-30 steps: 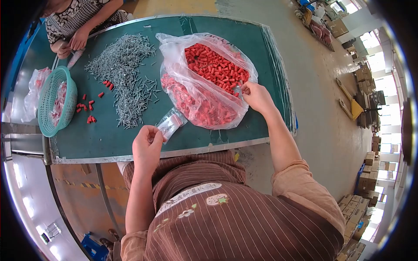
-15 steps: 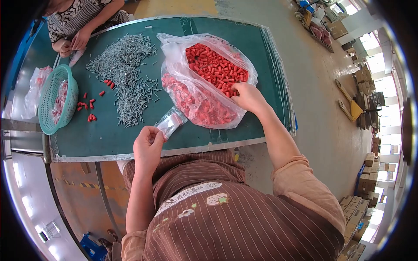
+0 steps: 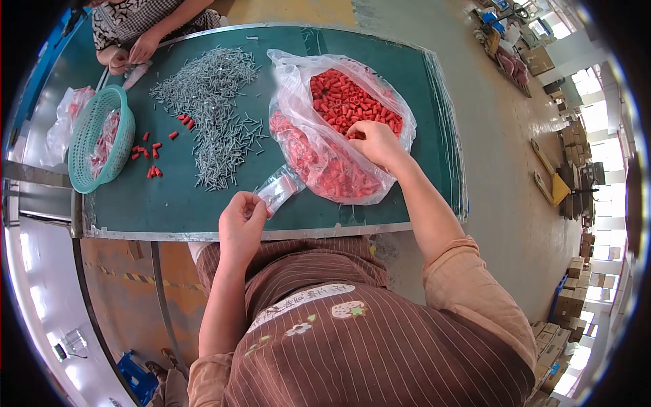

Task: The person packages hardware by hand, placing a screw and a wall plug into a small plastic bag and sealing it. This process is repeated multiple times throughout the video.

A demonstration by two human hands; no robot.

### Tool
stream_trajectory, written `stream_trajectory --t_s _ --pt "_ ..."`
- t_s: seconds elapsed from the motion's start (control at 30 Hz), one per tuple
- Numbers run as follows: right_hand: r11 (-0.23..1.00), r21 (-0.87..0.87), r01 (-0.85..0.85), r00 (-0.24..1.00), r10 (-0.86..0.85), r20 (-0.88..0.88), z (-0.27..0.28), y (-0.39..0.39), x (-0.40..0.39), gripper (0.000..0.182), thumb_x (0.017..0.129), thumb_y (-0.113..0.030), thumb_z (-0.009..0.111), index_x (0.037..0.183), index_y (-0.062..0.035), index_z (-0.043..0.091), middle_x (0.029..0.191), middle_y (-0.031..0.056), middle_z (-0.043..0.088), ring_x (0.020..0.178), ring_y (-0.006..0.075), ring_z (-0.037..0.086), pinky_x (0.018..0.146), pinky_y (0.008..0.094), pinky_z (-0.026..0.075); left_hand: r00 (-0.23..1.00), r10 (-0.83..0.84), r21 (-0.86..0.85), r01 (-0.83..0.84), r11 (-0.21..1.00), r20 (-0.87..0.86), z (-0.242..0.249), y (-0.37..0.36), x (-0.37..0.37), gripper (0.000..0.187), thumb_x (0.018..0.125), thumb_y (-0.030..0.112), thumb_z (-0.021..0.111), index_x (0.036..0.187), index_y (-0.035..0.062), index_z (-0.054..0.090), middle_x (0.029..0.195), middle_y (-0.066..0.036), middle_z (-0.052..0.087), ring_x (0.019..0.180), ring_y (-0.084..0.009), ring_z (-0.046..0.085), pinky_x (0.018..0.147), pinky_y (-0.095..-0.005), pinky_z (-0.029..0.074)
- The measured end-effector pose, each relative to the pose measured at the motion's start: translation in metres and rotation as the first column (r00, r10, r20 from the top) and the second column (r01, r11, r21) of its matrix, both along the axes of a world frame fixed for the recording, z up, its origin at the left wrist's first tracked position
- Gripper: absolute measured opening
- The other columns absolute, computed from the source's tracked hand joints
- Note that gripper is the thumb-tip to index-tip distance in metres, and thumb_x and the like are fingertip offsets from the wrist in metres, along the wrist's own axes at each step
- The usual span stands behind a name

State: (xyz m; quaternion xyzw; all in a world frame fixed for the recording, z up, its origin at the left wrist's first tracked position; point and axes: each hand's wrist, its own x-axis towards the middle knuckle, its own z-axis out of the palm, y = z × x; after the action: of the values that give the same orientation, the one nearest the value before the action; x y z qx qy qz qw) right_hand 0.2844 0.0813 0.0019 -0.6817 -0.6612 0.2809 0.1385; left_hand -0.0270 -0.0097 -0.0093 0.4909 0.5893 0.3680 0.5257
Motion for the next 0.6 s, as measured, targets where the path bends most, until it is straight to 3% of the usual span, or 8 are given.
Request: stream_trajectory --t_s 0.13,0.23,0.27,0.37,0.4,0.5,0.6 --pt "0.983 -0.001 0.184 0.961 -0.181 -0.211 -0.001 0.011 0.001 0.026 0.085 -0.015 0.067 0.108 -0.0032 0.069 0.098 0.0149 0.07 0.08 0.0214 0.07 0.073 0.0331 0.053 1.0 0.009 -0.005 -0.01 1.0 -0.014 -0.001 0.0 -0.003 0.009 0.09 0.005 0.059 0.09 -0.0034 0.059 0.076 -0.004 0.065 0.071 -0.0078 0.059 0.067 -0.0234 0.047" --pt "0.974 0.04 0.225 0.895 -0.19 -0.403 -0.008 0.016 0.003 0.019 0.091 -0.012 0.064 0.104 0.0 0.068 0.082 0.0049 0.069 0.065 0.008 0.063 0.06 0.0248 0.05 1.0 0.011 0.008 -0.011 1.0 -0.026 0.0 0.003 -0.004 0.009 0.089 0.006 0.06 0.09 -0.0035 0.06 0.075 -0.004 0.065 0.071 -0.0082 0.06 0.066 -0.024 0.047" --pt "0.97 -0.008 0.241 0.836 -0.212 -0.506 -0.01 0.017 0.005 0.021 0.092 -0.013 0.063 0.104 0.0028 0.068 0.09 0.0082 0.071 0.068 0.0131 0.066 0.063 0.0258 0.051 1.0 0.013 0.017 -0.013 1.0 -0.027 -0.001 0.004 -0.004 0.01 0.089 0.006 0.06 0.09 -0.0036 0.061 0.075 -0.005 0.065 0.071 -0.0087 0.06 0.066 -0.0245 0.048" --pt "0.979 -0.072 0.19 0.77 -0.194 -0.608 0.009 0.012 -0.005 0.019 0.093 -0.014 0.063 0.102 0.0015 0.068 0.086 0.0062 0.069 0.066 0.0116 0.064 0.06 0.0228 0.05 0.998 0.019 0.028 -0.018 0.999 -0.061 0.002 0.009 -0.003 0.012 0.087 0.009 0.061 0.09 -0.0036 0.062 0.074 -0.007 0.066 0.07 -0.0112 0.063 0.066 -0.0266 0.049" --pt "0.982 -0.088 0.165 0.754 -0.183 -0.631 0.019 0.008 -0.012 0.017 0.094 -0.013 0.063 0.104 0.0008 0.067 0.083 0.0045 0.066 0.064 0.007 0.06 0.056 0.0201 0.045 0.997 0.023 0.025 -0.021 0.999 -0.08 0.004 0.011 -0.002 0.013 0.087 0.009 0.061 0.089 -0.0036 0.062 0.073 -0.008 0.066 0.07 -0.0122 0.063 0.066 -0.0274 0.049" --pt "1.0 -0.023 0.015 0.74 -0.026 -0.672 0.039 -0.007 -0.041 0.015 0.094 -0.011 0.064 0.102 0.0009 0.067 0.082 0.0028 0.065 0.063 0.0058 0.057 0.054 0.0187 0.043 0.991 0.016 0.075 -0.007 0.997 -0.13 0.014 0.017 0.004 0.016 0.085 0.013 0.063 0.087 -0.0034 0.063 0.072 -0.012 0.067 0.068 -0.0171 0.065 0.066 -0.0302 0.05" --pt "0.99 -0.004 -0.14 0.709 0.097 -0.699 0.047 -0.029 -0.077 0.013 0.091 -0.008 0.066 0.101 0.0005 0.068 0.082 0.0011 0.065 0.066 0.0052 0.057 0.057 0.0202 0.045 0.985 -0.011 0.066 0.023 0.998 -0.172 0.014 0.022 0.009 0.017 0.087 0.014 0.064 0.087 -0.0027 0.063 0.073 -0.006 0.066 0.066 -0.0099 0.06 0.063 -0.0243 0.048"
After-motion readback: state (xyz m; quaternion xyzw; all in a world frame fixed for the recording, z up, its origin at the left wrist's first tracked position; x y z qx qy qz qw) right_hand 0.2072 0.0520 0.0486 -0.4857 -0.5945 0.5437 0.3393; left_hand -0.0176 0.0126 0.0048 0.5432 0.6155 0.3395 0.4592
